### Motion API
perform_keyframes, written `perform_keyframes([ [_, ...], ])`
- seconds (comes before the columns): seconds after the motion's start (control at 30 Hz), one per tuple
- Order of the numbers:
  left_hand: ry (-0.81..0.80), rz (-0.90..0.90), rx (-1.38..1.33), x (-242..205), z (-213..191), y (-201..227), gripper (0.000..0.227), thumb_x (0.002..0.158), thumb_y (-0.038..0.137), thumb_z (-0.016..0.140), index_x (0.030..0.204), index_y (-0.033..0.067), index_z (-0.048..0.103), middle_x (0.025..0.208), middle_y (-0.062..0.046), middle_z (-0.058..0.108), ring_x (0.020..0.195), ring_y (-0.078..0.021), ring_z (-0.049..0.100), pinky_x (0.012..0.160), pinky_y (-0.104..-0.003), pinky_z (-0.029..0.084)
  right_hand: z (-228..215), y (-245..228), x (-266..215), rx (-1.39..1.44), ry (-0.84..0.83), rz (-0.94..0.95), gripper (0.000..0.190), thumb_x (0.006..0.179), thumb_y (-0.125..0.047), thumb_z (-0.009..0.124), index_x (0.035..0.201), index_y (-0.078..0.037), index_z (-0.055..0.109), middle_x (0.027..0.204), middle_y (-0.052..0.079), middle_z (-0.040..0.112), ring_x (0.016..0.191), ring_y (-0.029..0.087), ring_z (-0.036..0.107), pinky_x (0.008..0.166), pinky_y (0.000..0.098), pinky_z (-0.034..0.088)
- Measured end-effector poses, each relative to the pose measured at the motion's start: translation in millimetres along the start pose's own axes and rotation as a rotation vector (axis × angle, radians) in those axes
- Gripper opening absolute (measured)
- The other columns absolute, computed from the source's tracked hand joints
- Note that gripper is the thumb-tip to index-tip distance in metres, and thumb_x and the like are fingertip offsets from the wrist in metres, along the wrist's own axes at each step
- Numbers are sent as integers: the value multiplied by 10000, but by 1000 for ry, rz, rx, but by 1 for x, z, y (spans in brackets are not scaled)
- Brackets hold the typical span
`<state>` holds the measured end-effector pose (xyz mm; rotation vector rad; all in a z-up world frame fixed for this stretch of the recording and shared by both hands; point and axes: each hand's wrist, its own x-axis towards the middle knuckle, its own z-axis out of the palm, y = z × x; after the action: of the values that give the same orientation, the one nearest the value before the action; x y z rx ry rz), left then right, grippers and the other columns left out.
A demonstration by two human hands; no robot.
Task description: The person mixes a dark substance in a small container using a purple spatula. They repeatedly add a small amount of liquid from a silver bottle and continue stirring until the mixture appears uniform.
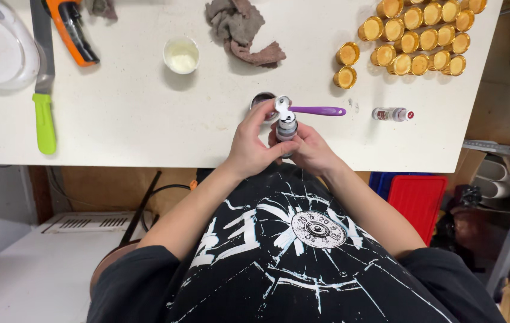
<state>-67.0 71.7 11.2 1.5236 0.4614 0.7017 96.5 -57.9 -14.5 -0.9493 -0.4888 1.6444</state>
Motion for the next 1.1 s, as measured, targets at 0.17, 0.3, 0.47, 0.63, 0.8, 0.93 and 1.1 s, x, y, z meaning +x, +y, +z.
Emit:
perform_keyframes([
  [0.17, 41, 173, 321, 3, -2, 14, 633, 894, 303, 841, 1414, 77, 561, 1439, -96, 615, 1338, -300, 600, 1157, -423, 418, 12, 1, -4, -3, 134, 97, 497, 1046, -448, 550, 1349, -55, 541, 1093, 77, 634, 736, 161, 633, 556, 275, 490],
  [0.3, 35, 174, 325, 6, -1, 14, 564, 917, 296, 817, 1387, 98, 578, 1473, -101, 597, 1368, -315, 577, 1177, -425, 415, 13, 0, -3, -48, 162, 53, 487, 1070, -450, 536, 1347, -50, 546, 1059, 70, 636, 729, 128, 612, 549, 235, 448],
  [0.47, -7, 30, 192, 0, -1, 3, 585, 914, 239, 817, 1424, 91, 570, 1458, -154, 587, 1342, -295, 564, 1135, -409, 458, 12, 6, 1, -94, 128, 6, 510, 1106, -483, 507, 1342, -34, 561, 1040, 63, 637, 757, 120, 604, 658, 248, 497],
  [0.63, 19, -76, -101, -15, 5, -23, 837, 917, 68, 786, 1608, 65, 313, 1429, -165, 603, 1314, -259, 606, 1130, -391, 472, -7, 10, 17, -110, 205, 178, 686, 994, -589, 330, 1317, -35, 574, 1045, 51, 694, 792, 113, 670, 695, 243, 553],
  [0.8, 291, -150, -51, -14, -28, -79, 968, 897, -31, 798, 1634, 96, 184, 1294, -112, 689, 1131, -212, 699, 1039, -347, 560, -47, 9, 4, -652, 284, 211, 467, 1092, -368, 534, 1359, 9, 603, 1077, 84, 729, 896, 112, 671, 742, 256, 553],
  [0.93, 405, -123, 313, -7, -68, -119, 944, 884, -28, 828, 1613, 89, 239, 1316, -103, 710, 1207, -248, 708, 1082, -364, 547, -58, 15, -2, -436, 708, 249, 427, 984, -269, 673, 1338, -64, 549, 895, 68, 636, 662, 107, 583, 541, 276, 499],
  [1.1, 379, -29, 413, 3, -78, -154, 932, 890, 3, 859, 1597, 62, 254, 1470, -161, 579, 1356, -310, 568, 1152, -426, 466, -51, 3, 24, -341, 678, -36, 294, 1004, -211, 656, 1255, -60, 633, 826, 17, 608, 615, 77, 559, 514, 259, 458],
])
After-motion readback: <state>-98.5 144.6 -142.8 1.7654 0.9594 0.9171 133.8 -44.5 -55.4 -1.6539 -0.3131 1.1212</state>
